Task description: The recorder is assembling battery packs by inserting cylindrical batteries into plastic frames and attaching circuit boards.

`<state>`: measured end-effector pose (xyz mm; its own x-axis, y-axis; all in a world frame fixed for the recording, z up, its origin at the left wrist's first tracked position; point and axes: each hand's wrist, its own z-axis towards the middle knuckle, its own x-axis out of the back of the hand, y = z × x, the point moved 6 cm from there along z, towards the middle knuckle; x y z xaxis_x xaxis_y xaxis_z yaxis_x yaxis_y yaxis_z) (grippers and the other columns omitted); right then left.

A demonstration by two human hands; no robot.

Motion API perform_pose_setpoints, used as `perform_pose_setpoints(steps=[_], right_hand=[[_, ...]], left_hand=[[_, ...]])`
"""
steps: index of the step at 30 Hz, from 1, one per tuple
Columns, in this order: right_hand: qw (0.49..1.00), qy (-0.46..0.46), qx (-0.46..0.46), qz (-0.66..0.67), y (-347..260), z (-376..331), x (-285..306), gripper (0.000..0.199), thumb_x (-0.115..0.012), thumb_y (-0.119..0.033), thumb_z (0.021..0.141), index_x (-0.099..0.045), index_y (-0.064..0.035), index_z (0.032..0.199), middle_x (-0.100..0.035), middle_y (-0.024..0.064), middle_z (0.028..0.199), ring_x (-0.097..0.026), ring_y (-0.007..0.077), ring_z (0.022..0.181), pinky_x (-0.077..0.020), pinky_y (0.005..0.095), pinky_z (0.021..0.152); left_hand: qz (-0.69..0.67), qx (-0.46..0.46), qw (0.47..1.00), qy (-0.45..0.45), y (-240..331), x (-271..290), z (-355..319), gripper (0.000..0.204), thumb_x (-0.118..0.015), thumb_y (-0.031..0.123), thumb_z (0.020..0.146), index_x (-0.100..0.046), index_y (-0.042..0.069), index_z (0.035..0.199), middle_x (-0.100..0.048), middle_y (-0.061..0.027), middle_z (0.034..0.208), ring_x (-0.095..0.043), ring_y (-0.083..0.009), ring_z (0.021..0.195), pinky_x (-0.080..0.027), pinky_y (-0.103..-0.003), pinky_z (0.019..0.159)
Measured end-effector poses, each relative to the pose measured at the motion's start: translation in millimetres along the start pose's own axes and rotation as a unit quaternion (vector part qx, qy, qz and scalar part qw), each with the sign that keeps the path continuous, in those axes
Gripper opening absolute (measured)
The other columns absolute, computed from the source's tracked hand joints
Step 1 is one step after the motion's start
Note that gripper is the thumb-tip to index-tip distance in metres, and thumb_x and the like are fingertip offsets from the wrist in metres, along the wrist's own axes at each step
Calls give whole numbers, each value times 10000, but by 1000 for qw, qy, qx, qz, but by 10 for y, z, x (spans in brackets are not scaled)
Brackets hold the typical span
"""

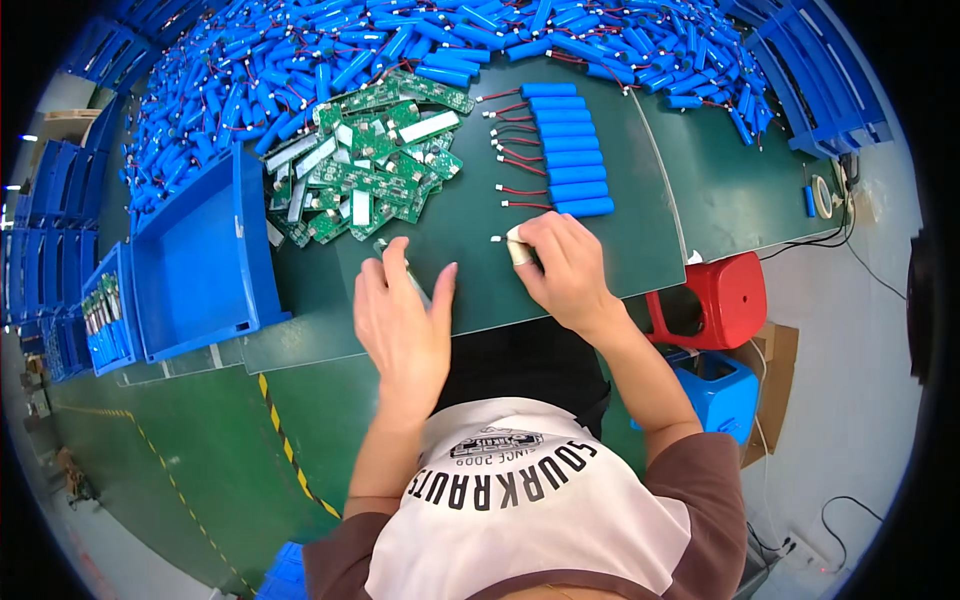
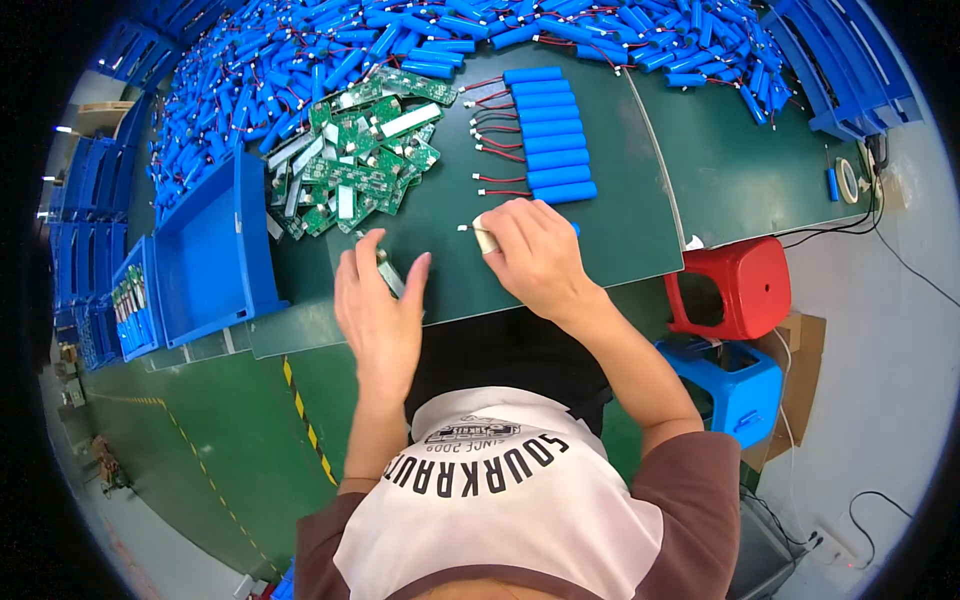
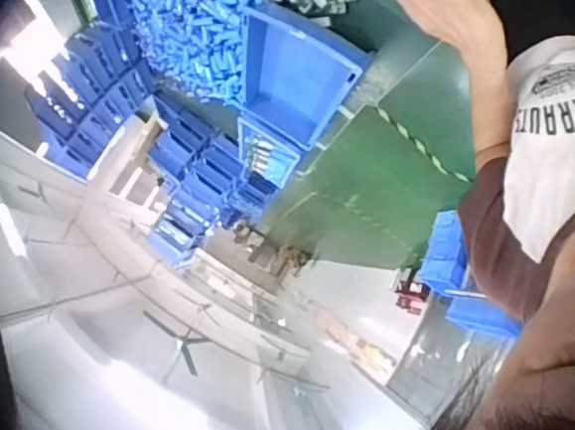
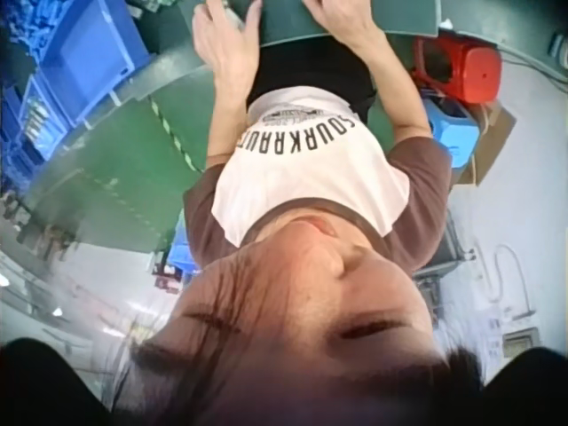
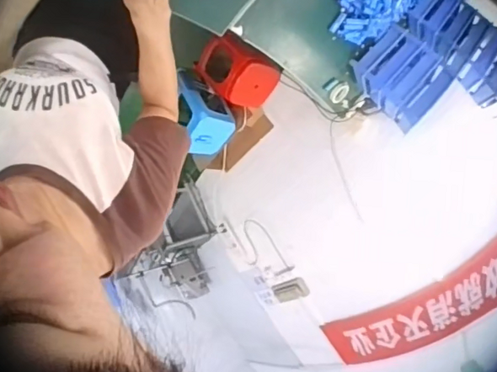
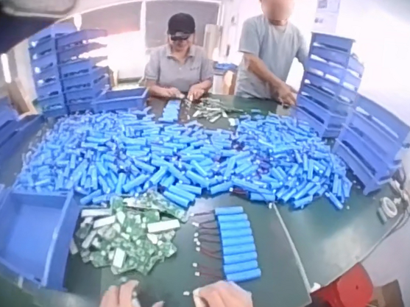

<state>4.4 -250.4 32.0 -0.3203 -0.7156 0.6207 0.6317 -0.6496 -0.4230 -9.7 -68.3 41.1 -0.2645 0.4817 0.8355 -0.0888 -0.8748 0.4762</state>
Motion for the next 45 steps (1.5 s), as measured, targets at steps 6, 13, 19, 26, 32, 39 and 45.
perform_pose_setpoints(steps=[6, 13, 19, 26, 32, 39, 45], right_hand=[[1000, -9, 22, 0, -115, 38, -13, 312, -763, 61, 686, -593, -12, 938, -644, 113, 857, -616, 302, 732, -488, 379, 637], [1000, 10, -14, 6, -3, -21, 32, 308, -772, 60, 681, -595, -18, 920, -647, 105, 859, -613, 297, 727, -481, 377, 629], [998, 2, 59, 35, -140, 0, 9, 314, -775, 62, 689, -611, -25, 943, -649, 99, 856, -611, 301, 726, -490, 375, 639], [991, -75, -77, 80, 44, 38, -56, 208, -753, 19, 774, -636, -20, 941, -664, 102, 871, -649, 301, 760, -510, 377, 652], [979, -135, -132, 79, 163, 98, 69, 123, -724, 15, 827, -649, -8, 922, -649, 107, 847, -651, 271, 718, -508, 349, 622], [958, -241, -143, 66, -58, 224, -129, 122, -705, -14, 763, -632, -10, 861, -617, 95, 751, -628, 284, 652, -492, 378, 594], [959, -242, -144, 11, -80, 245, -218, 93, -685, -25, 767, -607, -27, 819, -603, 99, 735, -624, 312, 669, -483, 418, 595]], left_hand=[[-79, 48, 992, -90, -157, -134, 182, 282, -781, 157, 859, -639, 20, 1059, -618, -124, 772, -602, -282, 645, -473, -430, 622], [-57, 63, 994, -69, -71, -35, 19, 219, -778, 119, 878, -650, 3, 1012, -574, -60, 678, -502, -137, 513, -419, -302, 514], [-527, 113, 827, -159, 59, -383, 46, 155, -619, -29, 969, -701, -41, 1099, -654, -53, 933, -638, -109, 787, -517, -236, 656], [-192, -265, 945, 9, 349, -220, 72, 338, -677, -137, 816, -668, 14, 1118, -661, -125, 990, -658, -267, 750, -537, -336, 654], [-74, -239, 966, -63, -168, -15, 400, 361, -742, -52, 740, -695, 39, 1086, -671, -85, 1089, -610, -319, 1080, -475, -458, 940], [-72, -237, 969, -23, 3, -227, -1, 305, -748, 33, 760, -701, 36, 1061, -637, -53, 1071, -582, -273, 1103, -445, -441, 930], [-52, -241, 969, -32, -39, -164, 48, 287, -756, 36, 764, -710, 42, 1047, -618, -51, 1128, -548, -280, 1186, -378, -511, 998]])
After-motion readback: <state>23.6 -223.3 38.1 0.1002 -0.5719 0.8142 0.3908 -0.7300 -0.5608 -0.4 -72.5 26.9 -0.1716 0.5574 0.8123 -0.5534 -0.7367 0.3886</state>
